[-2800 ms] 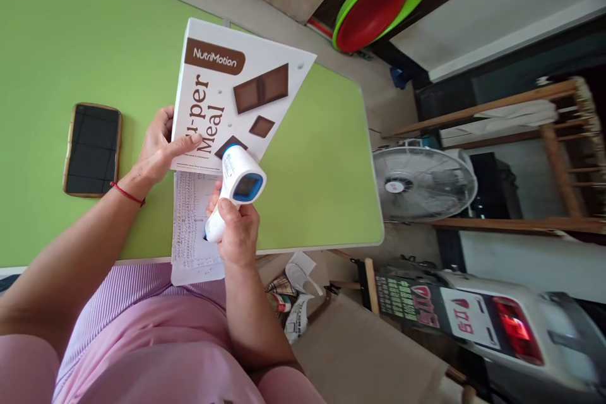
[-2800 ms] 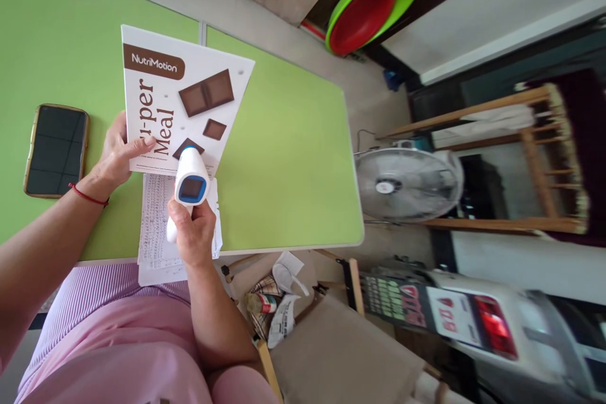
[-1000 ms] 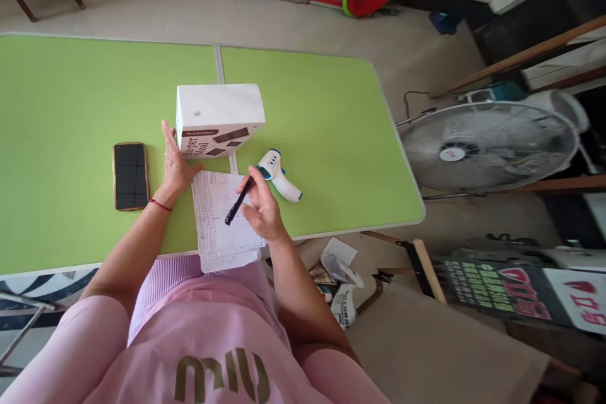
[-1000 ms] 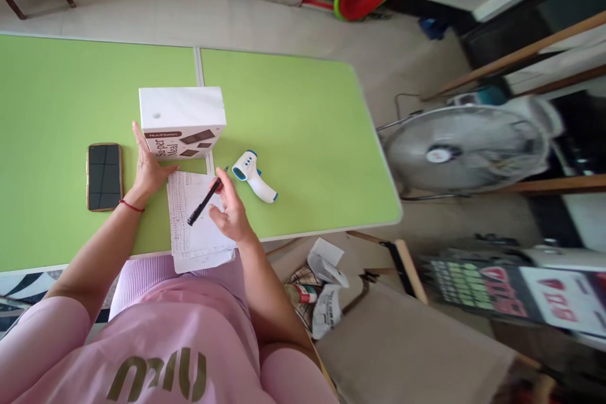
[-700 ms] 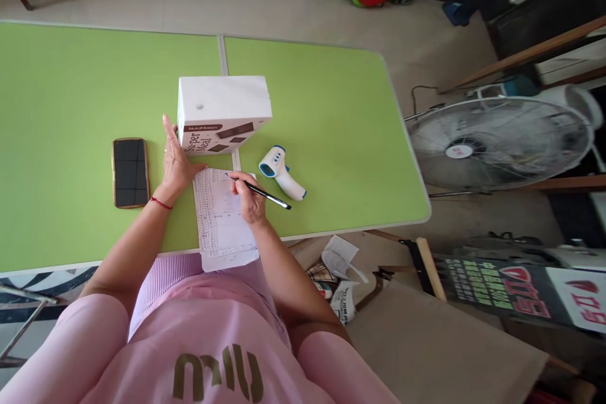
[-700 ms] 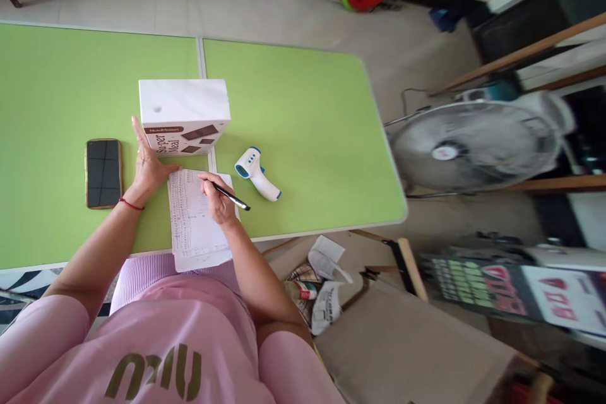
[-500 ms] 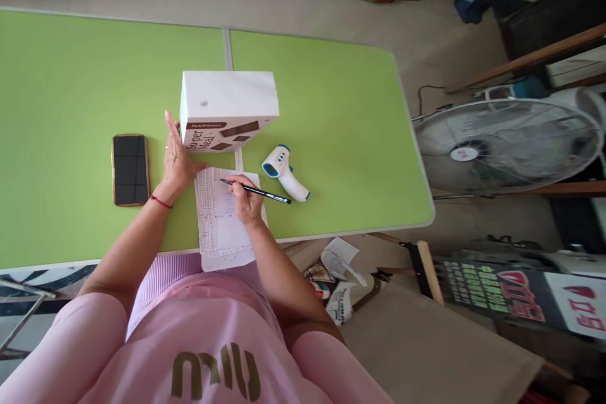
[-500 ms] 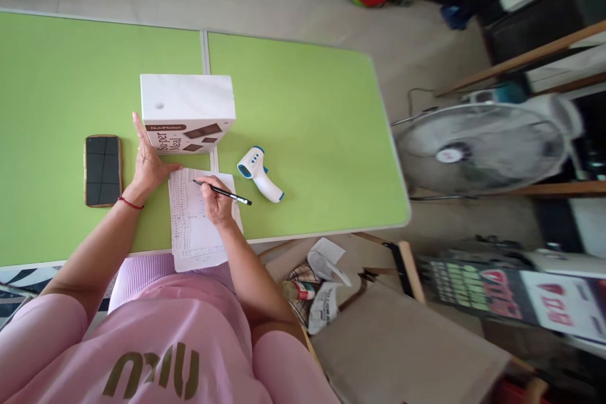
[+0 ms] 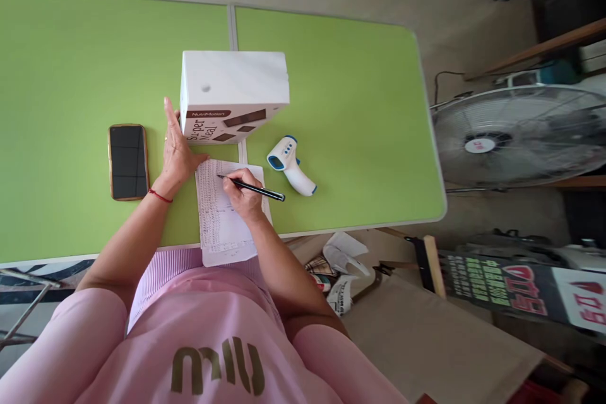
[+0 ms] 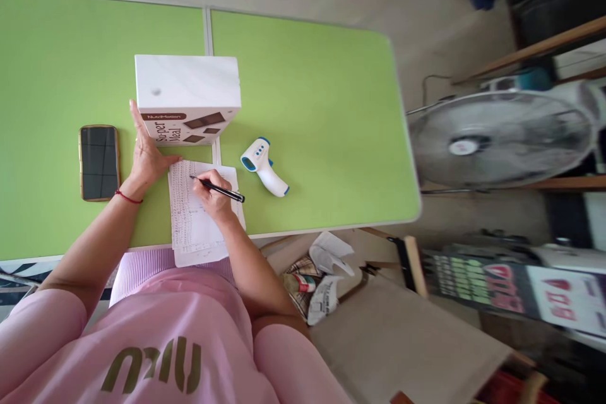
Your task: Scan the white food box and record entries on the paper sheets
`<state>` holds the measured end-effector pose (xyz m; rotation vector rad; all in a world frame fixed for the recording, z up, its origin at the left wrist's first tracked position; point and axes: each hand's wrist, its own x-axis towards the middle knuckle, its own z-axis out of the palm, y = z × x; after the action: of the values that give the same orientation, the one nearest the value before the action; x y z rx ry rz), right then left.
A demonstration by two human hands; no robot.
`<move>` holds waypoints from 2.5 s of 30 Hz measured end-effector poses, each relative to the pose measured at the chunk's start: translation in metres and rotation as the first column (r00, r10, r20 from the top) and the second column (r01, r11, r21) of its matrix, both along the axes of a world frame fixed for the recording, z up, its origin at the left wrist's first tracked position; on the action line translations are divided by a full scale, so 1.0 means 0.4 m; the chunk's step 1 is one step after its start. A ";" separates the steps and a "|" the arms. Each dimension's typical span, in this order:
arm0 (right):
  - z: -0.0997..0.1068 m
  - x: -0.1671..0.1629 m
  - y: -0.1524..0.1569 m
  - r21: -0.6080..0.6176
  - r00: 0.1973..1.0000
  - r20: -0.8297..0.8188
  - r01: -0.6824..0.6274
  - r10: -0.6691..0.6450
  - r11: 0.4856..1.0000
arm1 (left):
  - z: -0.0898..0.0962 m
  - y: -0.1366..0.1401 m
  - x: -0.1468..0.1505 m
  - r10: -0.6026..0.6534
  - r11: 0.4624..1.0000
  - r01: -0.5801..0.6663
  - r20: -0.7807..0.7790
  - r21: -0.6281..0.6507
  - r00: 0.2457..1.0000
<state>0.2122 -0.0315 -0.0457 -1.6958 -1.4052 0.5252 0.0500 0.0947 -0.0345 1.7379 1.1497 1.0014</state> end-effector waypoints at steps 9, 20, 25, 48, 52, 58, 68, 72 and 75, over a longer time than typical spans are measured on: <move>0.000 -0.002 0.002 -0.041 0.999 0.031 -0.025 0.026 0.999 | -0.005 0.001 0.002 0.032 0.999 -0.032 0.006 -0.008 0.999; 0.003 -0.001 0.004 -0.065 1.000 0.021 -0.009 0.010 0.998 | -0.006 0.003 0.001 0.026 0.999 -0.025 0.018 -0.024 1.000; 0.003 -0.002 0.004 -0.050 1.000 -0.010 0.011 -0.011 0.999 | -0.010 0.003 0.001 0.010 1.000 -0.009 0.025 -0.026 1.000; -0.019 0.004 0.005 -0.007 1.000 0.022 0.003 -0.003 1.000 | -0.016 0.006 0.003 0.018 1.000 -0.017 0.064 -0.008 0.998; -0.021 0.004 0.005 -0.005 0.999 0.030 0.025 -0.025 1.000 | -0.019 0.007 0.004 0.016 1.000 -0.017 0.026 0.009 1.000; -0.023 0.005 0.005 0.094 1.000 -0.017 0.001 0.001 0.996 | -0.037 0.013 0.005 0.021 0.999 -0.024 0.097 0.023 0.995; -0.028 -0.004 0.009 0.146 0.991 -0.039 0.131 -0.126 0.981 | -0.076 0.023 0.013 0.040 0.995 -0.053 0.159 0.082 0.986; -0.027 -0.004 0.009 0.119 0.993 -0.010 0.122 -0.122 0.985 | -0.078 0.023 0.014 0.036 0.995 -0.053 0.181 0.088 0.983; -0.026 -0.003 0.006 0.094 0.992 -0.003 0.127 -0.128 0.987 | -0.074 0.023 0.014 0.027 0.995 -0.044 0.184 0.090 0.983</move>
<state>0.2112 -0.0293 -0.0561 -1.6976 -1.2929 0.3797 0.0554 0.1041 -0.0639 1.6630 1.0344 1.2272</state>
